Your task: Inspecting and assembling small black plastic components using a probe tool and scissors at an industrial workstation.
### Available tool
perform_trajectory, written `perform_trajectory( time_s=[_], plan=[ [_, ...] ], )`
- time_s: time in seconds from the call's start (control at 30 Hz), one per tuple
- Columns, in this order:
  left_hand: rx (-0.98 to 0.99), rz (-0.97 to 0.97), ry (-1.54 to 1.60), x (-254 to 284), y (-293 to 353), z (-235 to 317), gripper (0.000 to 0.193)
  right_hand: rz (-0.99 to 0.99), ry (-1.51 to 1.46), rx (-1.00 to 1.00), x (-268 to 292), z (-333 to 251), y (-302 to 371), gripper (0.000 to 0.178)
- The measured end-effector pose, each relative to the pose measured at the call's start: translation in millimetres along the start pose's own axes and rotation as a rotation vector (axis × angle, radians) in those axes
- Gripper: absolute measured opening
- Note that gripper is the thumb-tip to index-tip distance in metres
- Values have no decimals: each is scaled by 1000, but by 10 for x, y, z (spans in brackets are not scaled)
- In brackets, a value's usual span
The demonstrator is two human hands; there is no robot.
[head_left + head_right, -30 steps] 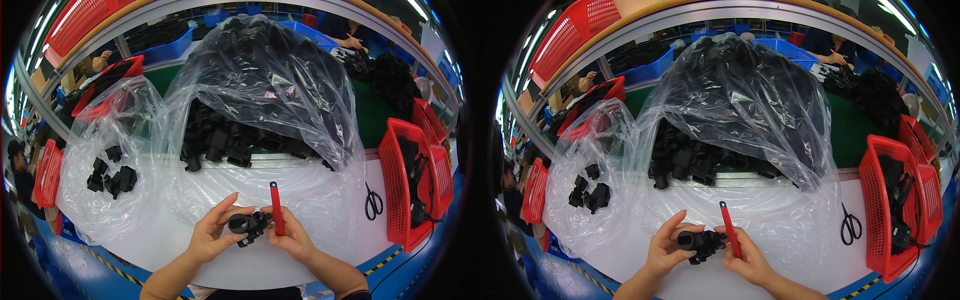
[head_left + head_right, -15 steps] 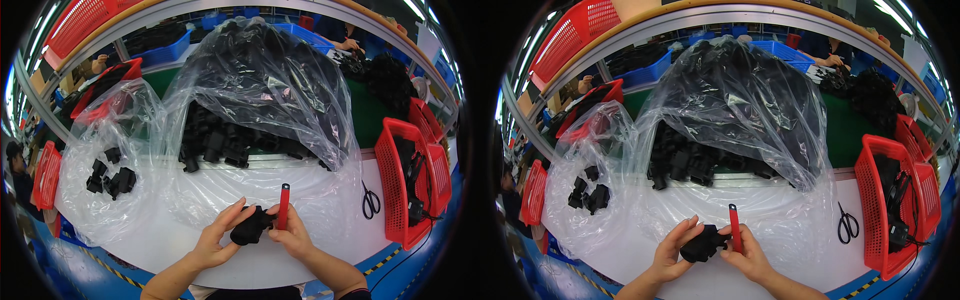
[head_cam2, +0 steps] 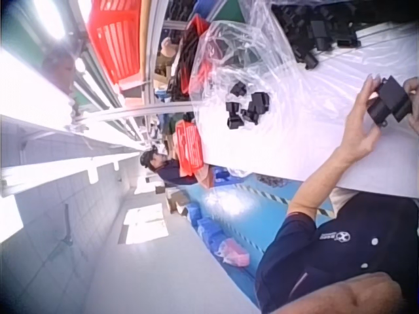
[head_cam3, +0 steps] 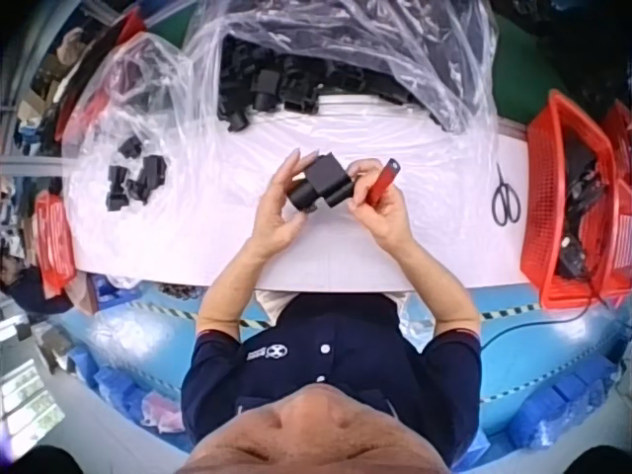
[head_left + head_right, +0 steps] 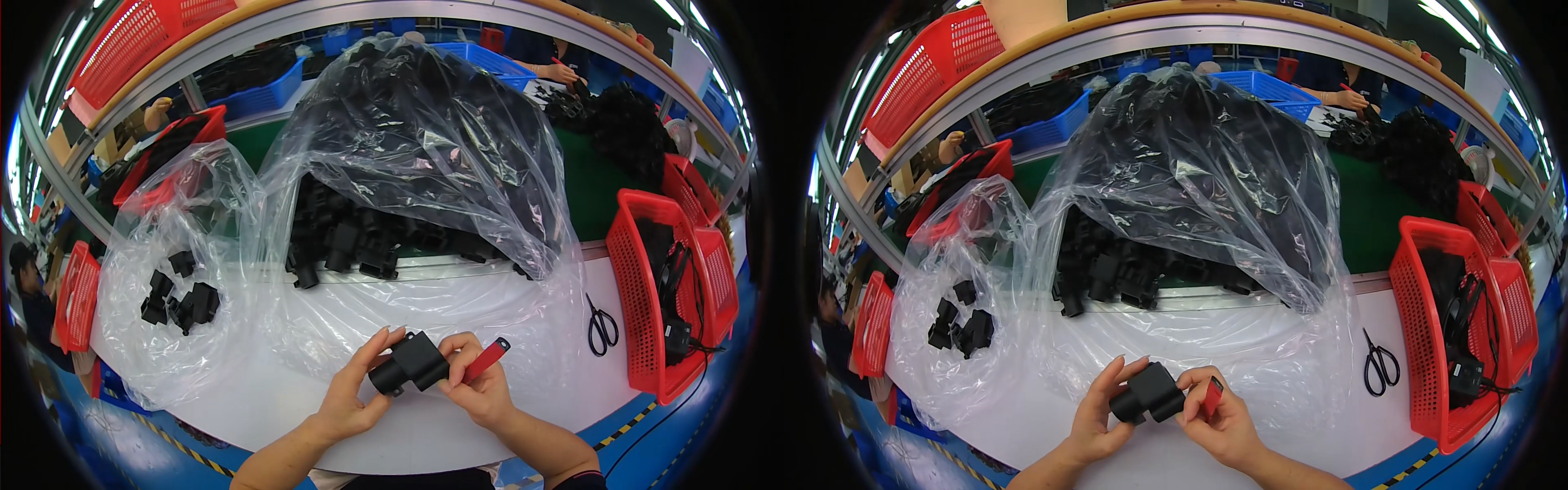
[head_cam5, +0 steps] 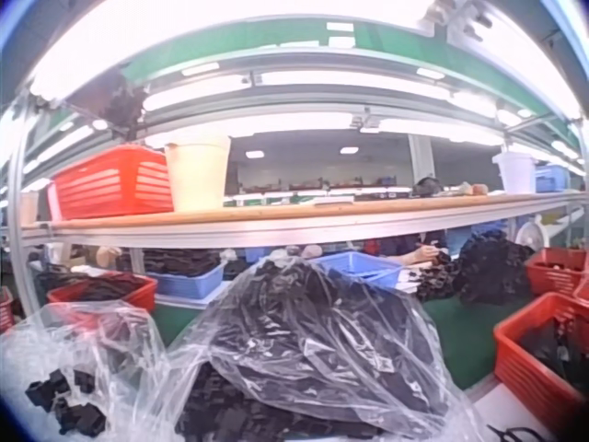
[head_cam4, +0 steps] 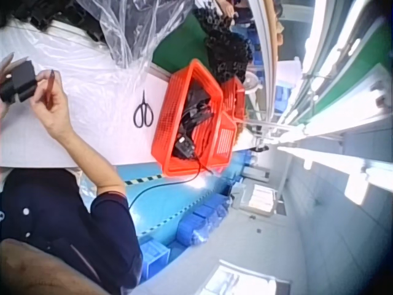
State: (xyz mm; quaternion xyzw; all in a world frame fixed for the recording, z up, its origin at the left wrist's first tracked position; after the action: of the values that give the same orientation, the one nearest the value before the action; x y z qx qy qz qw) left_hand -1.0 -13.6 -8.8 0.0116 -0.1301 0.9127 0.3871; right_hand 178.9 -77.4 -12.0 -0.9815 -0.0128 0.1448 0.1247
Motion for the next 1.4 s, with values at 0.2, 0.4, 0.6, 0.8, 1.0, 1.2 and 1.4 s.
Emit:
perform_trajectory(
  time_s=[0.2,0.4,0.6,0.8,1.0,1.2,1.4],
  plan=[
    [53,-90,306,37,-66,67,98,-79,324,76,-4,-75,22,14],
    [38,-7,204,20,-26,30,110,-105,402,132,-69,-54,20,13],
    [-52,51,15,-2,7,76,108,-73,281,125,-14,73,36,13],
    [-207,42,-439,32,26,97,103,-18,113,-53,-86,-73,-49,44],
    [-208,126,-227,36,-24,169,82,-83,317,-11,5,-9,-65,60],
    [-87,152,-155,92,1,196,49,-46,239,32,42,39,-43,58],
    [-164,161,-203,90,0,187,37,-19,262,-18,36,24,-22,58]
  ],
)
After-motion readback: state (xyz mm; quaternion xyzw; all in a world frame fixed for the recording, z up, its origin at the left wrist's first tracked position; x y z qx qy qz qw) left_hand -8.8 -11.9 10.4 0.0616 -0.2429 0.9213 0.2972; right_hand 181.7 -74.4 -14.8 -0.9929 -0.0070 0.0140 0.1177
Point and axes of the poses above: each hand's wrist, its own y-axis away from the middle knuckle, its own x-axis out of the back of the hand, z = x × y, the point moved 1 cm from there along -y, towards the middle knuckle, and after that the axes turned 3 degrees about -z, right-handed, at the moved point
